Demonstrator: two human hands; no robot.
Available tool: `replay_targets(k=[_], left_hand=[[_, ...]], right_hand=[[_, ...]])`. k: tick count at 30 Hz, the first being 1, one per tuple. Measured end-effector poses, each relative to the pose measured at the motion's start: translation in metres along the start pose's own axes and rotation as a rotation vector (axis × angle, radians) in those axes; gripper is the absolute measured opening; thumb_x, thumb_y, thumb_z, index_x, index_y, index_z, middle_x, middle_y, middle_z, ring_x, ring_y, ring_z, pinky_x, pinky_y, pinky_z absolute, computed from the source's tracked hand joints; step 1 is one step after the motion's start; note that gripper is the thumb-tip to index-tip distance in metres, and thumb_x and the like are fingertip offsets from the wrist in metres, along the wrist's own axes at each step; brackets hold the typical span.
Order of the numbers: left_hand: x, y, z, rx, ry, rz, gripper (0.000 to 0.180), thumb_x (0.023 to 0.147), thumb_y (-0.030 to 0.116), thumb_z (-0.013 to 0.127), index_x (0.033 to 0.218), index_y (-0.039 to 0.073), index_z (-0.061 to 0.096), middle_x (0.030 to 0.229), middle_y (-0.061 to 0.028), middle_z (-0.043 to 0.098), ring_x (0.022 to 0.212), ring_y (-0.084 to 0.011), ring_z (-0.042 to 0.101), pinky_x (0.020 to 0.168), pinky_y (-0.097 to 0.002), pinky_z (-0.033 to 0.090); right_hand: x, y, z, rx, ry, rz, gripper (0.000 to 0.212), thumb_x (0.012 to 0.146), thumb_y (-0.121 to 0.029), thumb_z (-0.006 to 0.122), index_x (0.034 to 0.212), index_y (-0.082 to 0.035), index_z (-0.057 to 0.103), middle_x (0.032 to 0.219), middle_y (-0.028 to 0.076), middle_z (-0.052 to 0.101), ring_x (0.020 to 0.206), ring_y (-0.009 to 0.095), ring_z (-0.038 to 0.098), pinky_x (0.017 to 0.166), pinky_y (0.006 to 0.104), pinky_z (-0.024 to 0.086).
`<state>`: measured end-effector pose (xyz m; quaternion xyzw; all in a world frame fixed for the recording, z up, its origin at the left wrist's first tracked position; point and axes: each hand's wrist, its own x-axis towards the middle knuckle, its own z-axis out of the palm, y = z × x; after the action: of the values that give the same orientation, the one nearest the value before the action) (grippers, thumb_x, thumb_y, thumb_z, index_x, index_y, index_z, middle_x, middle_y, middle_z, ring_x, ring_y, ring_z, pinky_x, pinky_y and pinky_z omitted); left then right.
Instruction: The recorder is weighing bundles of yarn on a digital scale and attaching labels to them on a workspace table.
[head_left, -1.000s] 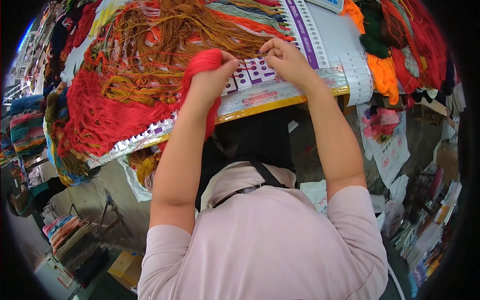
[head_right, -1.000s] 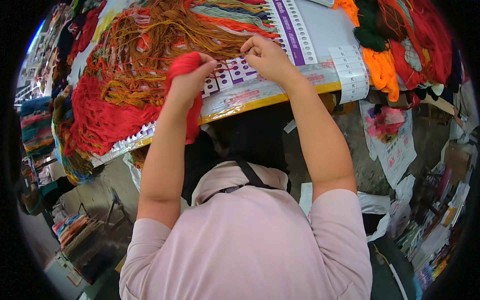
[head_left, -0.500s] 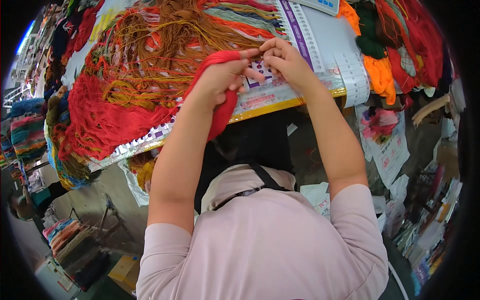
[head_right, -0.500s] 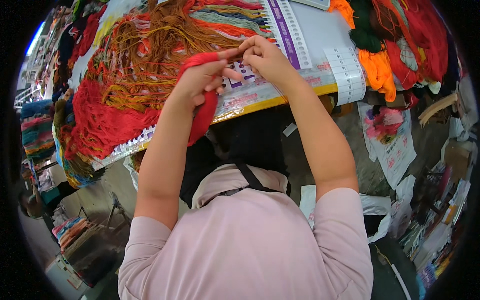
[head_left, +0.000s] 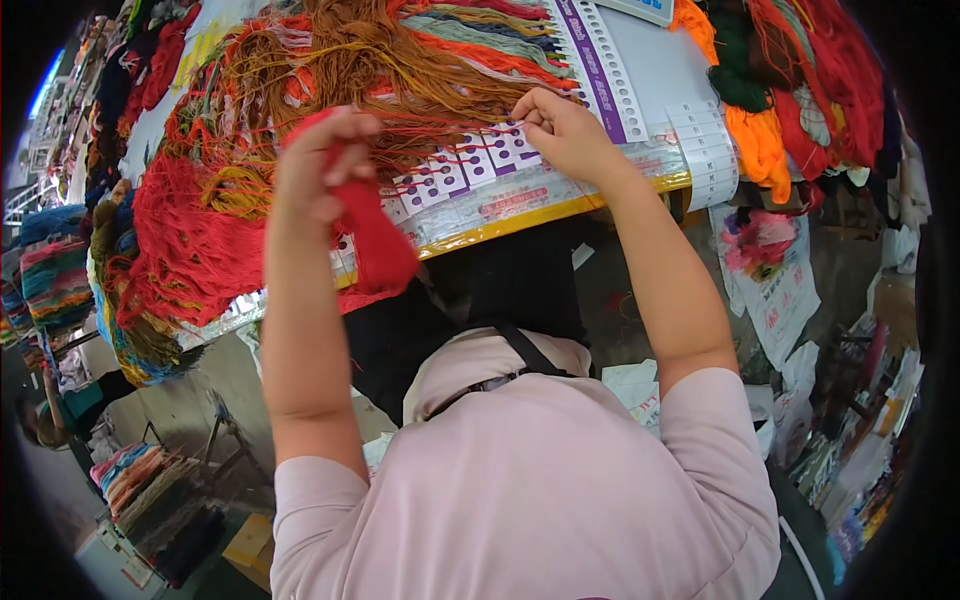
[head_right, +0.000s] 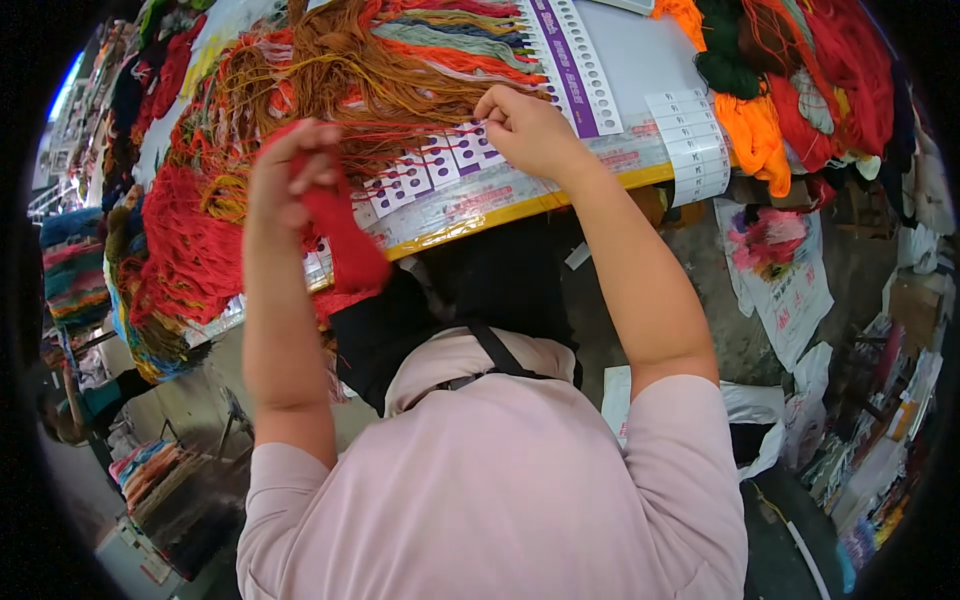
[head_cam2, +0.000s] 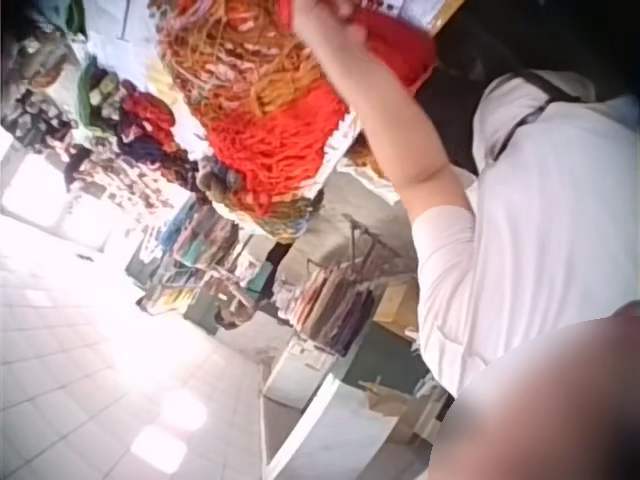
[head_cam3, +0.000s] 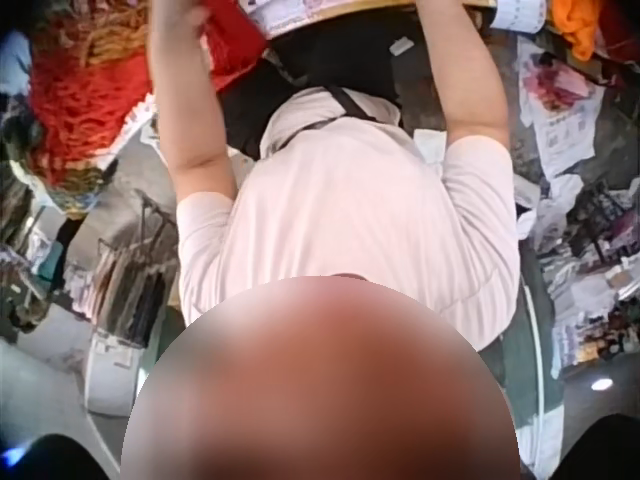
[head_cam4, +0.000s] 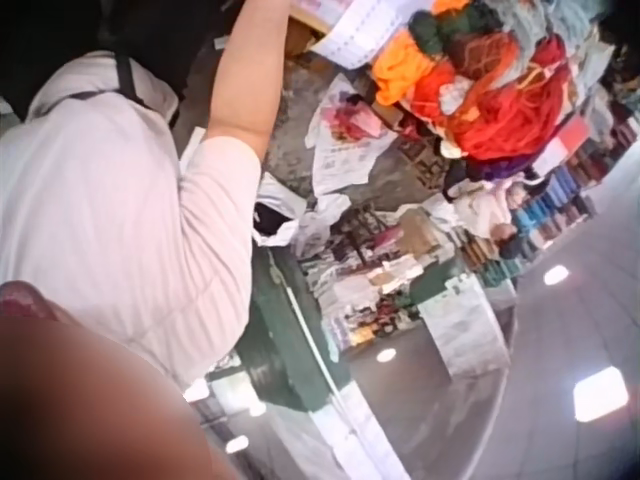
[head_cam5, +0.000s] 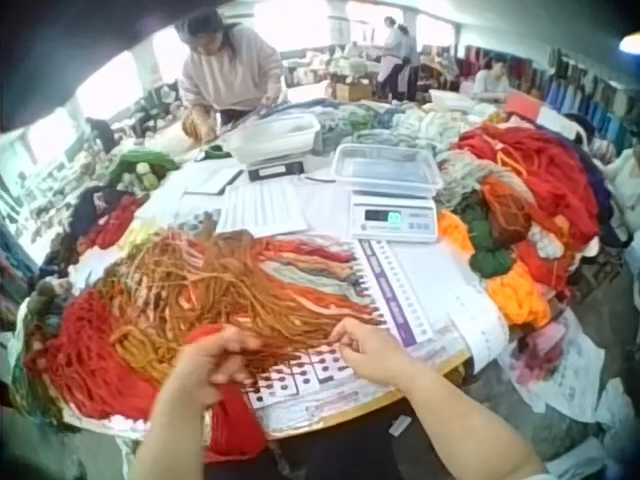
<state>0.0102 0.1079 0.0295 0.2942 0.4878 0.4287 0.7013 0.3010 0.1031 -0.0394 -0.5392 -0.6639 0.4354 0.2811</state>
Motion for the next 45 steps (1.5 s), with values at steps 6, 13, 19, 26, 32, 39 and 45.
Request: replay_targets(k=[6, 13, 19, 26, 32, 39, 45], left_hand=[[-0.005, 0.101, -0.134, -0.284, 0.282, 0.199, 0.007, 0.086, -0.001, 0.053, 0.092, 0.002, 0.049, 0.078, -0.0086, 0.06, 0.04, -0.0026, 0.034, 0.04, -0.0148, 0.035], [-0.023, 0.105, -0.197, 0.953, 0.856, 0.372, 0.04, 0.093, 0.023, 0.053, 0.13, 0.008, 0.05, 0.099, -0.0092, 0.061, 0.071, -0.0197, 0.064, 0.061, -0.0303, 0.053], [-0.14, 0.096, -0.127, 0.23, 0.344, 0.566, 0.047, 0.093, 0.003, 0.044, 0.139, 0.001, 0.038, 0.142, -0.018, 0.039, 0.054, 0.001, 0.039, 0.056, -0.0149, 0.042], [-0.262, 0.123, -0.181, -0.137, -0.501, 0.887, 0.06, 0.087, -0.007, 0.031, 0.145, -0.001, 0.021, 0.153, -0.0115, 0.024, 0.073, 0.003, 0.051, 0.066, -0.0078, 0.045], [-0.25, 0.058, -0.117, -0.248, -0.182, 0.515, 0.047, 0.101, 0.013, 0.028, 0.145, 0.0, 0.018, 0.143, -0.025, 0.033, 0.037, 0.0011, 0.04, 0.03, -0.0133, 0.037], [-0.179, -0.036, -0.035, -0.69, -0.137, 0.117, 0.044, 0.099, 0.015, 0.032, 0.141, 0.0, 0.031, 0.128, -0.0171, 0.055, 0.039, -0.0013, 0.033, 0.05, -0.0211, 0.045], [-0.169, -0.078, -0.021, -0.659, -0.081, -0.033, 0.041, 0.098, 0.017, 0.034, 0.136, 0.002, 0.04, 0.12, -0.0095, 0.059, 0.041, -0.0021, 0.032, 0.054, -0.0221, 0.047]], right_hand=[[0.001, -0.002, 0.002, -0.055, 0.009, -0.012, 0.013, 0.086, -0.004, 0.053, 0.099, -0.003, 0.054, 0.07, -0.003, 0.051, 0.06, 0.006, 0.046, 0.056, 0.0229, 0.039], [-0.025, -0.016, 0.011, -0.168, 0.181, -0.121, 0.015, 0.084, -0.011, 0.058, 0.098, -0.007, 0.061, 0.077, 0.002, 0.059, 0.067, 0.015, 0.059, 0.062, 0.0297, 0.047], [-0.049, -0.026, 0.04, -0.556, 0.27, -0.521, 0.021, 0.075, -0.013, 0.066, 0.096, -0.012, 0.069, 0.1, 0.007, 0.06, 0.098, 0.027, 0.055, 0.083, 0.0399, 0.045], [-0.065, -0.024, 0.053, -0.708, 0.295, -0.486, 0.033, 0.078, -0.014, 0.067, 0.11, -0.012, 0.066, 0.112, 0.009, 0.059, 0.106, 0.028, 0.052, 0.089, 0.0408, 0.042], [-0.065, -0.042, 0.074, -0.749, 0.363, -0.51, 0.033, 0.077, -0.017, 0.067, 0.11, -0.014, 0.066, 0.11, 0.006, 0.059, 0.107, 0.027, 0.05, 0.09, 0.0417, 0.04], [-0.069, -0.046, 0.098, -0.756, 0.291, -0.51, 0.033, 0.078, -0.017, 0.067, 0.111, -0.014, 0.064, 0.113, 0.005, 0.057, 0.105, 0.026, 0.049, 0.088, 0.0409, 0.04], [-0.069, -0.051, 0.103, -0.791, 0.306, -0.519, 0.034, 0.078, -0.019, 0.066, 0.112, -0.014, 0.064, 0.114, 0.004, 0.056, 0.106, 0.026, 0.048, 0.089, 0.041, 0.04]])
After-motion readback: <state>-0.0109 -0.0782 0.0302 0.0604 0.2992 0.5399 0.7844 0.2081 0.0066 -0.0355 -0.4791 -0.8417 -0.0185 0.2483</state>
